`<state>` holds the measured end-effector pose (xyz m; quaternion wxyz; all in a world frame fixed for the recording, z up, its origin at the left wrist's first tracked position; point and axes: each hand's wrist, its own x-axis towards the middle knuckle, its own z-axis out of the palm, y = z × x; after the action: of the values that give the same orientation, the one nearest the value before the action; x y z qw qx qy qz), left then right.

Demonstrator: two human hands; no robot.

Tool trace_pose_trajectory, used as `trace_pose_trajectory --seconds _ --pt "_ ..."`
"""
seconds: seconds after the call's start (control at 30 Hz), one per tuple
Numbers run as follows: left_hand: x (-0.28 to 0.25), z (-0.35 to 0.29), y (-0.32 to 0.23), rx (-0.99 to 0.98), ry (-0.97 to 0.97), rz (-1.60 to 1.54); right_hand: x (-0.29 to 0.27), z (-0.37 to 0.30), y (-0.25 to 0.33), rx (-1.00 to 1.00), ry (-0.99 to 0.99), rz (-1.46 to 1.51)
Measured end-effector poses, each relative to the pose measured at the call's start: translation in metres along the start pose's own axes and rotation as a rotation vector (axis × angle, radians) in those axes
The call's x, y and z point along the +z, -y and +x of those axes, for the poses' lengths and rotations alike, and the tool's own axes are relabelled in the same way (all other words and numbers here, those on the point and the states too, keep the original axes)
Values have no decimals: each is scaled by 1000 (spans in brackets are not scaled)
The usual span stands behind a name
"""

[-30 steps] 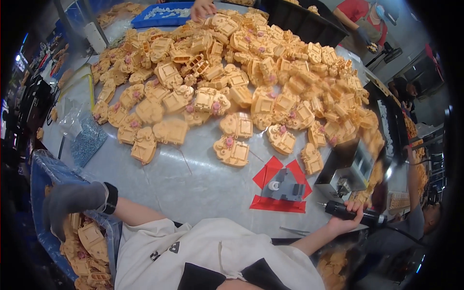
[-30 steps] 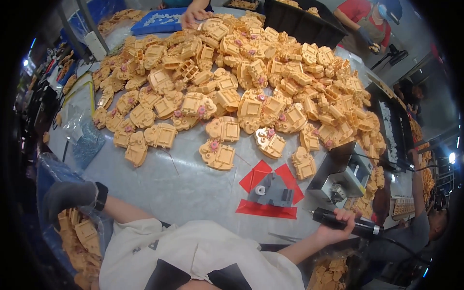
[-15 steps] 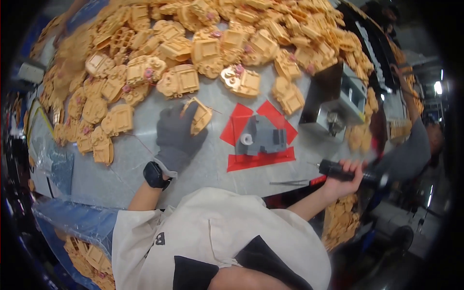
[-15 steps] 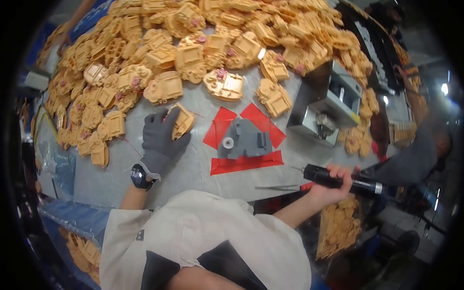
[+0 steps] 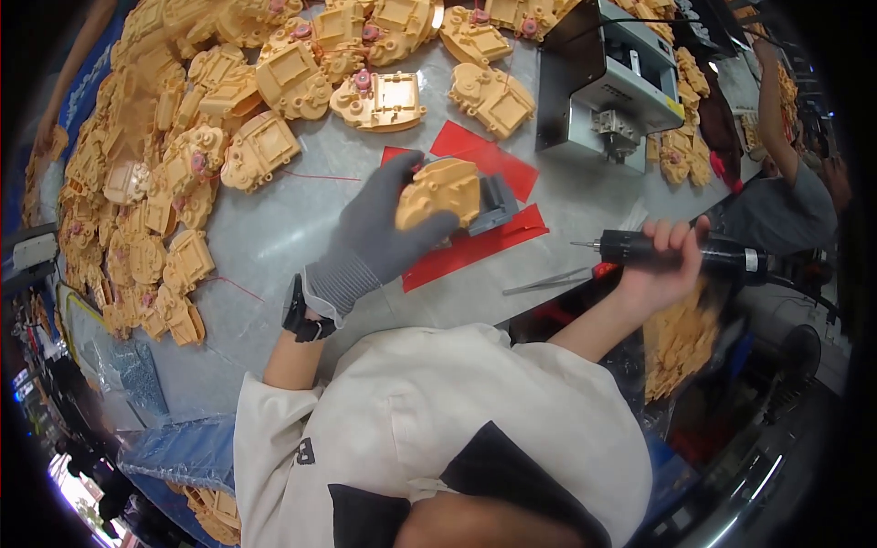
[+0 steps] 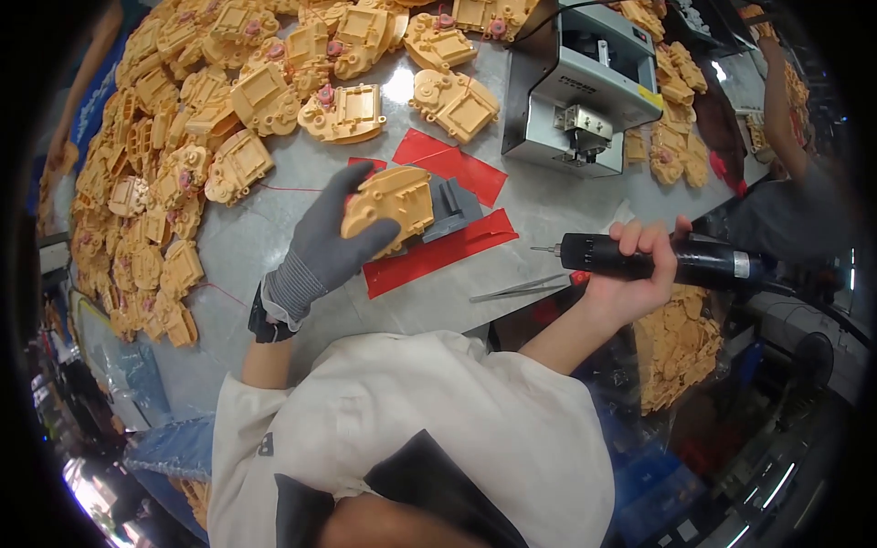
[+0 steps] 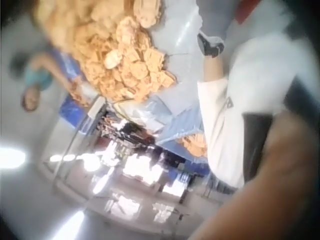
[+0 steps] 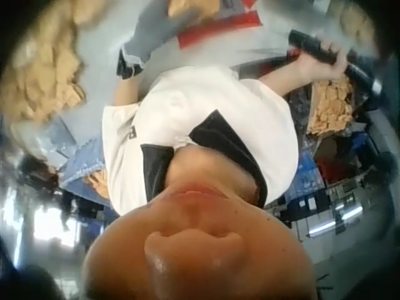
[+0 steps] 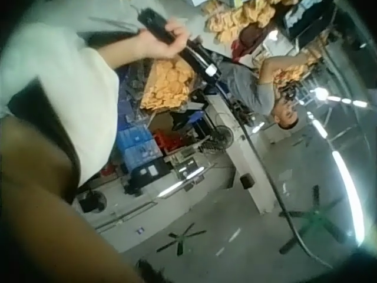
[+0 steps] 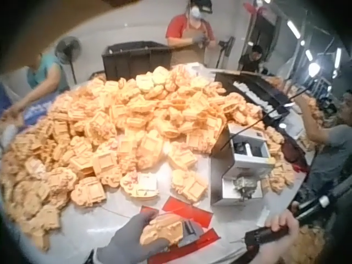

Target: The person assembles small plastic toy tank components using an electric screwdriver.

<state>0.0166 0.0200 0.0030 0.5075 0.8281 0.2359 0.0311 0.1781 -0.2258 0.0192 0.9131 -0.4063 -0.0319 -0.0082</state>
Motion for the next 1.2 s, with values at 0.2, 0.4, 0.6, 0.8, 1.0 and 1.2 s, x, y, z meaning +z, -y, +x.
trace_pose_trajectory --seconds 0.2,0.4,0.6,0.8,1.0,1.2 --pt "9 -1 7 -176 -59 -159 -4 0 -10 3 -54 -34" --pt "37 2 -4 143 -276 277 5 1 -8 13 -32 -41" --pt "13 -9 -13 468 -352 470 16 6 -13 -255 31 -36" --pt "37 26 -18 535 -98 609 63 47 -9 -550 180 -349" --pt "29 -3 -11 553 -340 380 67 79 -37 -478 296 -475" --pt "46 4 38 497 -308 184 58 32 -33 -199 350 -310"
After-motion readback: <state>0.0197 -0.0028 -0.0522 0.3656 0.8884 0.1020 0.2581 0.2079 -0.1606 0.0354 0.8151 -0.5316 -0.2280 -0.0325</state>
